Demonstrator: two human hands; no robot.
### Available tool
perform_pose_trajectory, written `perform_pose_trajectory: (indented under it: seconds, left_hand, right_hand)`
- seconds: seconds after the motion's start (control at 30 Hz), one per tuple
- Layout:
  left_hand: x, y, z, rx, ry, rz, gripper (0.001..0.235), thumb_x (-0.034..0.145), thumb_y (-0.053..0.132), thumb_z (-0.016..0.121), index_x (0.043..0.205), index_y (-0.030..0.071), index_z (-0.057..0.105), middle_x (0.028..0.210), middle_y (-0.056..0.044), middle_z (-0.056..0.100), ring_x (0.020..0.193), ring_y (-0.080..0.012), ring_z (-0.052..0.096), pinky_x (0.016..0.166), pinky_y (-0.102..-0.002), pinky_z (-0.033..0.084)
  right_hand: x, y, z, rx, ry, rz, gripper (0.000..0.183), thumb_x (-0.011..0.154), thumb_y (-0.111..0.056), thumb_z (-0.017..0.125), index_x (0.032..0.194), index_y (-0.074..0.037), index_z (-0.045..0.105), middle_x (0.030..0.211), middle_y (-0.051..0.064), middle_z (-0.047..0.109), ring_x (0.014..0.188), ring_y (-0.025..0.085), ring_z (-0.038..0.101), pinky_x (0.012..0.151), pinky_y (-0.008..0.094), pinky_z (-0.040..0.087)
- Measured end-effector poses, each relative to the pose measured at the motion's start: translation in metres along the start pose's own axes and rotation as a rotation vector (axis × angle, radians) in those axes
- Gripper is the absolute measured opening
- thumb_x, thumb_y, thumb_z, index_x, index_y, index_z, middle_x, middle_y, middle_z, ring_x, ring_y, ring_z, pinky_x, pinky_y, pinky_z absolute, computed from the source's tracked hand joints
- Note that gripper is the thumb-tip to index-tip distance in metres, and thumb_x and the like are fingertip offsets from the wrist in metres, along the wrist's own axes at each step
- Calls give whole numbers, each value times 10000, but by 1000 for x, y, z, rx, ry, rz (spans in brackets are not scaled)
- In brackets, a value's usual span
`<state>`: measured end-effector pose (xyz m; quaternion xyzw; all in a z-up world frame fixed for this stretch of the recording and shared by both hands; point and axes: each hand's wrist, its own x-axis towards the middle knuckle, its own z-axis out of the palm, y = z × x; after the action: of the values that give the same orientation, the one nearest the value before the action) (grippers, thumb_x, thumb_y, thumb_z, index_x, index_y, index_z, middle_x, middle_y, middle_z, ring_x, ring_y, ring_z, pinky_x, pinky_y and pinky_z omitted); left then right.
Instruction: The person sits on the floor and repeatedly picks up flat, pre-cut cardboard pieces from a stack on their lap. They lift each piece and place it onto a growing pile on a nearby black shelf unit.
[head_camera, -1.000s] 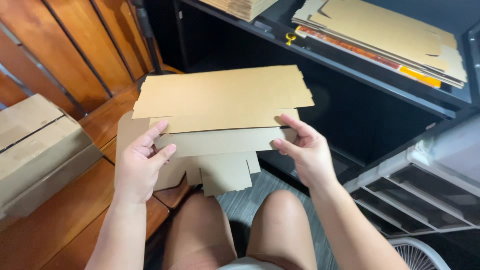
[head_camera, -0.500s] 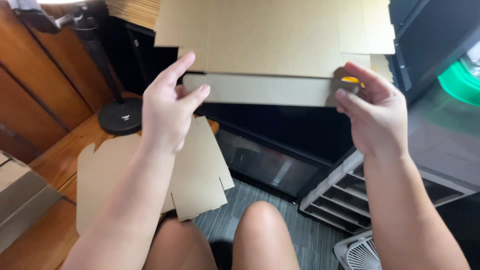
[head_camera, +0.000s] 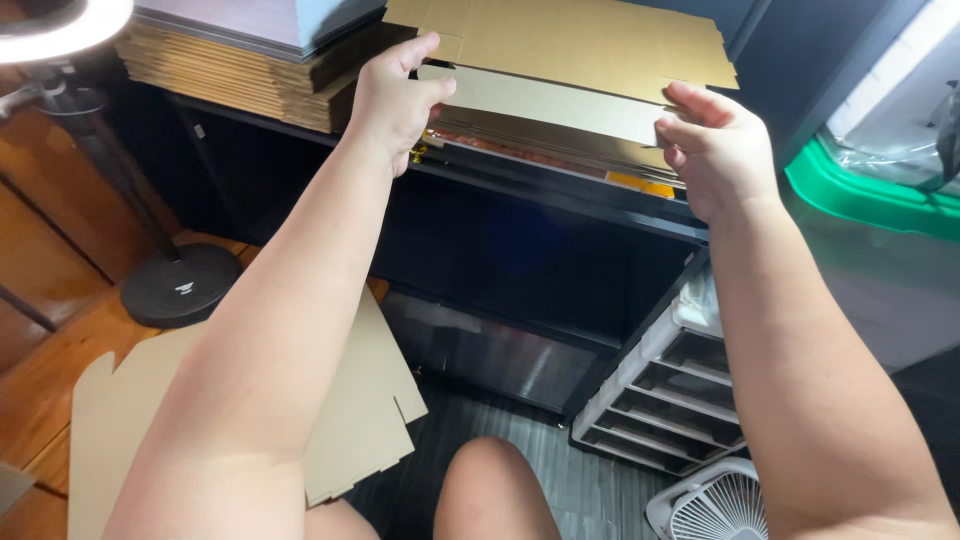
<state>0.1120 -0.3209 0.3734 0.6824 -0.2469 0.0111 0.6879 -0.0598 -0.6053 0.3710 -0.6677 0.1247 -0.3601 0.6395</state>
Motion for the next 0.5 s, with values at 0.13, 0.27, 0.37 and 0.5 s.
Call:
perform_pose_trajectory:
  seconds: [0.13, 0.27, 0.37, 0.5]
  left_hand:
    - [28, -11, 14, 58, -17, -14, 653, 858, 49, 671, 1490, 150, 538, 1605, -49, 499, 810, -82, 707, 736, -192, 615]
    - [47, -18, 26, 86, -29, -85, 651, 877, 29, 677, 1502, 142, 532, 1599, -138, 476, 652, -33, 623, 645, -145, 598]
    - [51, -19, 34, 100, -37, -127, 668, 871, 14, 654, 1513, 137, 517, 1574, -129, 516, 639, -32, 610, 648, -148, 591]
    - [63, -32, 44, 140, -26, -206, 689, 863, 47, 645, 1531, 145, 507, 1536, -101, 569, 636, -30, 598, 723, -182, 573]
  right_hand:
    - [23, 13, -5, -20, 34, 32, 520, 806, -14, 763, 1319, -58, 690, 1065, 26, 717, 810, 70, 696, 668, 158, 525]
    - [39, 27, -9, -19, 27, 33, 505, 810, 39, 744, 1308, 0, 671, 979, 66, 650, 665, 77, 601, 541, 156, 464]
    - [43, 29, -9, -77, 45, 81, 482, 816, 24, 745, 1291, -25, 685, 1018, 53, 664, 674, 66, 599, 611, 149, 494]
    - [44, 28, -8, -187, 75, 193, 431, 834, -2, 744, 1254, -92, 719, 1082, 18, 707, 892, 82, 677, 844, 157, 618]
